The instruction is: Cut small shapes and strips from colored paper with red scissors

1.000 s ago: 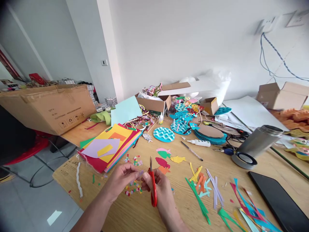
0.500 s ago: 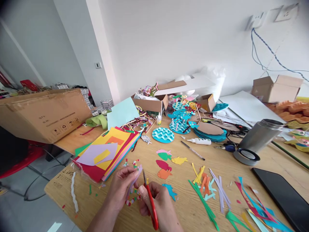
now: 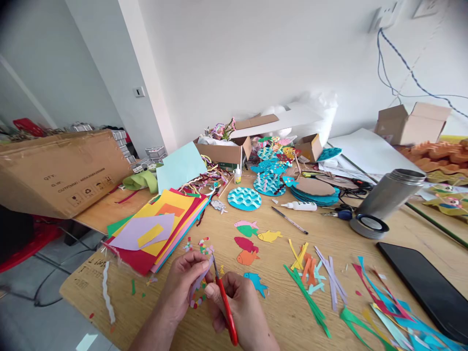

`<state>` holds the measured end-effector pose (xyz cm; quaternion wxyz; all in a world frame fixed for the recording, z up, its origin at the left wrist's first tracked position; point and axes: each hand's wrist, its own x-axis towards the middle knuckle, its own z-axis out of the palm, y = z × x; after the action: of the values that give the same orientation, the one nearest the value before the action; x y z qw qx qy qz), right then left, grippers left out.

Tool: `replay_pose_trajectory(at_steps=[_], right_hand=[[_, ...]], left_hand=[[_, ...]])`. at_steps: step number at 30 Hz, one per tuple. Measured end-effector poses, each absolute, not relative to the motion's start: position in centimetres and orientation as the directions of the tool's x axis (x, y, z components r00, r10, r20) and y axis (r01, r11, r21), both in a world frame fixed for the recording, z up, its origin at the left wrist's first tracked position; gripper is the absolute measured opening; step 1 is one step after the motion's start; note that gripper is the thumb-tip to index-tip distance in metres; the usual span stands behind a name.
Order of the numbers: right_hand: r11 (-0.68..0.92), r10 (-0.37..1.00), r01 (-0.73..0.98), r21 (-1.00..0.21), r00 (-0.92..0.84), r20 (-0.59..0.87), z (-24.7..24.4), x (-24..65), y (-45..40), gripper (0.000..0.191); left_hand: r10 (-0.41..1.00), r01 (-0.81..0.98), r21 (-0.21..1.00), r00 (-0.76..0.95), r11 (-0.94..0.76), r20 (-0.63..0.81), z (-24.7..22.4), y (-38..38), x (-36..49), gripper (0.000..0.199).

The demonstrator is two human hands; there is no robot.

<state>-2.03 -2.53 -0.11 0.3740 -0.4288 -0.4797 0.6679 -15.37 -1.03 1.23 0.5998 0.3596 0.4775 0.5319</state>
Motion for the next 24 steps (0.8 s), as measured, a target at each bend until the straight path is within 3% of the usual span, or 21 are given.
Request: replay_pose_trajectory(at_steps=[24], right_hand=[[-0.228,0.908,0.022,-0.973,-0.355,-0.221,0.63,-2.34,-2.73,0.05]], left_hand=[[0.99,-0.238,0.964,-0.047,0.115,-0.13,1.22,-0.94,-15.13,0.013]])
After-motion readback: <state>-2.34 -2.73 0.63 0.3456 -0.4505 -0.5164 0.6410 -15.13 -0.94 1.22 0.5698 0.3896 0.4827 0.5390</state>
